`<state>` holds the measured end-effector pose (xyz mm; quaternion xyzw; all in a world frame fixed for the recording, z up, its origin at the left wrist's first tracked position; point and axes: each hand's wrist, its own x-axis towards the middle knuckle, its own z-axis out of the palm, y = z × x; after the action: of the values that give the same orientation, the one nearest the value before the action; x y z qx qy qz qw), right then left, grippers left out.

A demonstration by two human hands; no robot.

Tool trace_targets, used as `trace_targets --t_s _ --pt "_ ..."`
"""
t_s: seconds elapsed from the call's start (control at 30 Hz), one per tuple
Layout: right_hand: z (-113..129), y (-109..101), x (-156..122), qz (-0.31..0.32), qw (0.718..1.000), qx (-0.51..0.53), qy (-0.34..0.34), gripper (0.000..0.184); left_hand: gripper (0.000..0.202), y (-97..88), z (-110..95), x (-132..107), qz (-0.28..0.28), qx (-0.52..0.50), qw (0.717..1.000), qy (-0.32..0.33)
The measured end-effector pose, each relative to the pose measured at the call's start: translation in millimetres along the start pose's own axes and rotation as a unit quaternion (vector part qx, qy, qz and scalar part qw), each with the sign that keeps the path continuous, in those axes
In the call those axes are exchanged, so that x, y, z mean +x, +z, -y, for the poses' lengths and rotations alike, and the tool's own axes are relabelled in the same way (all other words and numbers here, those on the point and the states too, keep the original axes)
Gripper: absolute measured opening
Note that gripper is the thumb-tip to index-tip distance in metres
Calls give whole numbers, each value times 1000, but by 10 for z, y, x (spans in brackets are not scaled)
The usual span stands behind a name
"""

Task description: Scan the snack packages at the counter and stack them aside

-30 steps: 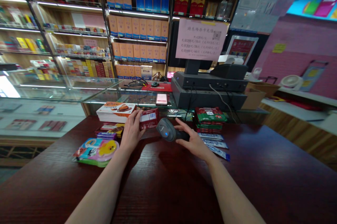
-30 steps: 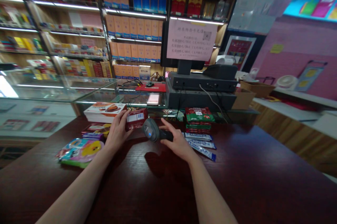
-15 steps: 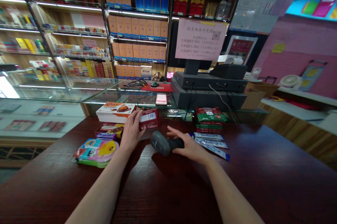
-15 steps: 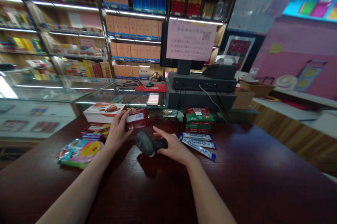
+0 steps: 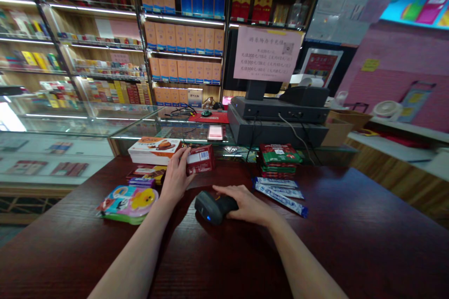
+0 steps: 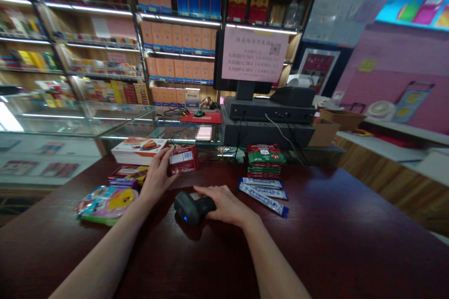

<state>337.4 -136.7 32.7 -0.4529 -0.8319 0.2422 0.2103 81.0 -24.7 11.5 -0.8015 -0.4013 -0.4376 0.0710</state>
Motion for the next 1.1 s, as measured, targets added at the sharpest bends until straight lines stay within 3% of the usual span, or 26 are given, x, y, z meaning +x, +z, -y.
trace_targets --t_s 0.13,0.2,0.3,0.4,0.47,0.7,0.93,1.1 --pt "14 -37 -21 2 999 47 2 77 87 -2 -19 8 -1 -11 1000 6" --pt "15 -70 -17 -27 994 108 3 69 87 -9 -40 16 3 -21 1000 11" --pt "-37 -91 41 -144 969 198 40 59 85 -22 -86 26 18 -37 999 26" --pt "-150 -53 152 -283 919 257 96 53 85 -30 -142 29 38 -47 997 47" --pt "-224 -9 233 -320 894 297 103 56 86 -32 -181 29 47 -51 996 59" --pt "-258 93 428 -354 861 347 115 51 83 -33 -249 23 72 -68 992 73" --pt "-212 97 439 -368 866 321 110 26 82 -9 -216 11 64 -27 996 54" --pt "-193 78 453 -375 873 292 107 22 92 9 -196 6 87 0 996 16"
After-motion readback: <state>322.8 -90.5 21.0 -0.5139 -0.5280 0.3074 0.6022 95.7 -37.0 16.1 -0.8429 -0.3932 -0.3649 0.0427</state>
